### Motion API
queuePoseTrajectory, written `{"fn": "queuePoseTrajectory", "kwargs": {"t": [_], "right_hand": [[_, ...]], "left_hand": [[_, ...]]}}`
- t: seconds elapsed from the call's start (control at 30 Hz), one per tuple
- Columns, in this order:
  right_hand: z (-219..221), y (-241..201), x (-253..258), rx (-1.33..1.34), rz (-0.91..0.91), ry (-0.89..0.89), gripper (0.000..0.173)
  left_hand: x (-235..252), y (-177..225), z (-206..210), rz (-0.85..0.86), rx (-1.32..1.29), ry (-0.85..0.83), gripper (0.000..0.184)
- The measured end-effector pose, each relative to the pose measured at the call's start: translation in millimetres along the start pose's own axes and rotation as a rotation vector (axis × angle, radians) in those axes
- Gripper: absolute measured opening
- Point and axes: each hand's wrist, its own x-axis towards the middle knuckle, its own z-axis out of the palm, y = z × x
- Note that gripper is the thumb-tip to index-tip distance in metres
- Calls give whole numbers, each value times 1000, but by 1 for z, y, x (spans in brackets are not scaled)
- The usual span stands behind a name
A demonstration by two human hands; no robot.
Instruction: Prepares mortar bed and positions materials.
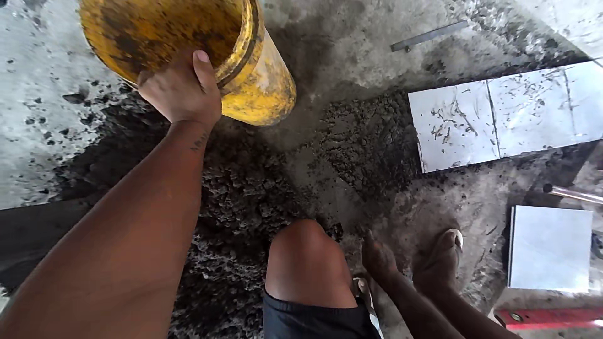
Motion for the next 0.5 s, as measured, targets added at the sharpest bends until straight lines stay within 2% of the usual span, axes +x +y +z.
{"fn": "queuePoseTrajectory", "kwargs": {"t": [0.1,0.2,0.37,0.5], "right_hand": [[-38,18,-11,105,-80,-3,41],[-51,23,-15,122,-68,110,42],[-13,-6,12,84,31,82,45],[-8,8,-1,-81,9,67,48]], "left_hand": [[3,-2,0,10,0,14,81],[5,-3,1,14,-22,-1,80],[5,0,0,28,-17,28,77],[2,-1,0,29,-19,12,78]]}}
